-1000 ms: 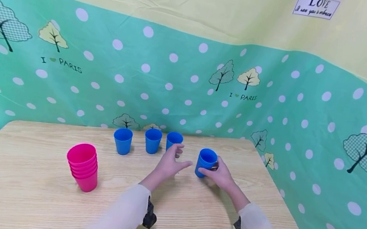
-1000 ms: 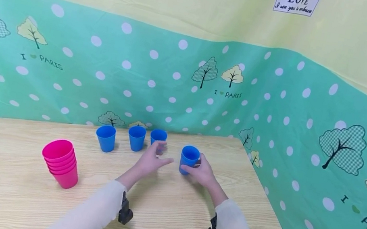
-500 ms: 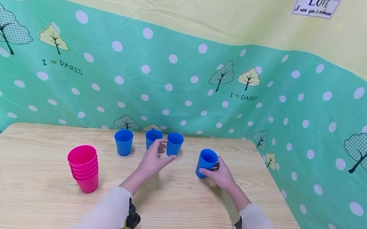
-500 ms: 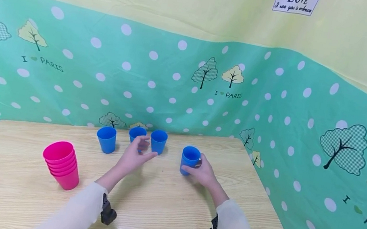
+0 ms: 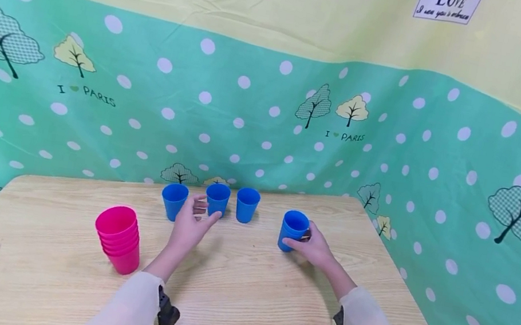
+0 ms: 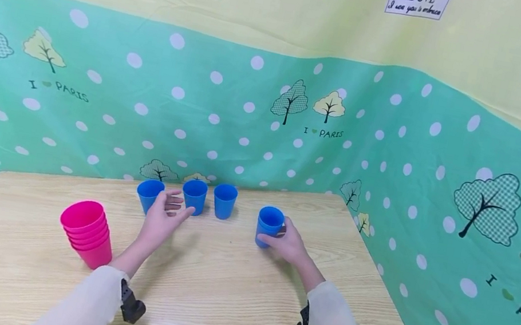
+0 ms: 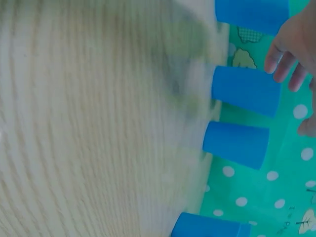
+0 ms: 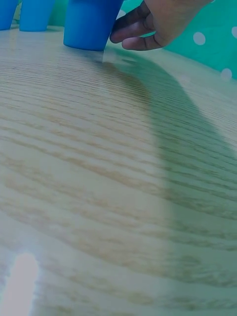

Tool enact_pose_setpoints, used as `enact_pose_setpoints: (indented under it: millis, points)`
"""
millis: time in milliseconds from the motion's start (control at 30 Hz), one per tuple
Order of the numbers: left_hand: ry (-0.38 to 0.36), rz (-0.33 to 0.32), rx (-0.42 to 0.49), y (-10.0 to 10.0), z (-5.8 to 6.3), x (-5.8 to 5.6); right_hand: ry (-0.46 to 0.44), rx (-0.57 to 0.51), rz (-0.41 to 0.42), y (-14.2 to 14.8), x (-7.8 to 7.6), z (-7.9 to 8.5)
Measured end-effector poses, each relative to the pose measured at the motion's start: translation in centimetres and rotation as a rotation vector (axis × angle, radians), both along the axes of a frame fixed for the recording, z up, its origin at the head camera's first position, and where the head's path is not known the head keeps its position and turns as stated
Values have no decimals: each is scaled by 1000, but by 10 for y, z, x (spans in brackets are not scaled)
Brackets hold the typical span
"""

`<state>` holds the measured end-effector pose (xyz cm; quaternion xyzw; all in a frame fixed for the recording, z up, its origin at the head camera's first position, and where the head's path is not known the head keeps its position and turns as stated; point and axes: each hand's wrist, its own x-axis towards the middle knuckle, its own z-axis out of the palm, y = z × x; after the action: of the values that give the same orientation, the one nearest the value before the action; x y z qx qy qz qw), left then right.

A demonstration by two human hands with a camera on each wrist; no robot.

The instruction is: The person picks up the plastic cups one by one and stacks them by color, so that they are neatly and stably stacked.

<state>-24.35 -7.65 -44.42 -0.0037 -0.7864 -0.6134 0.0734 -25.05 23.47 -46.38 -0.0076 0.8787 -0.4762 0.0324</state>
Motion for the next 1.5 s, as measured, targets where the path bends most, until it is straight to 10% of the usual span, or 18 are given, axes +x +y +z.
enact_pose_setpoints:
  millis: [533,1500]
  points:
    - [81,281,99,-25,-22,-3,2,20,7,1,2,2]
    - [57,481,102,-35,-42,-17,2,-14,10,3,-1,-1]
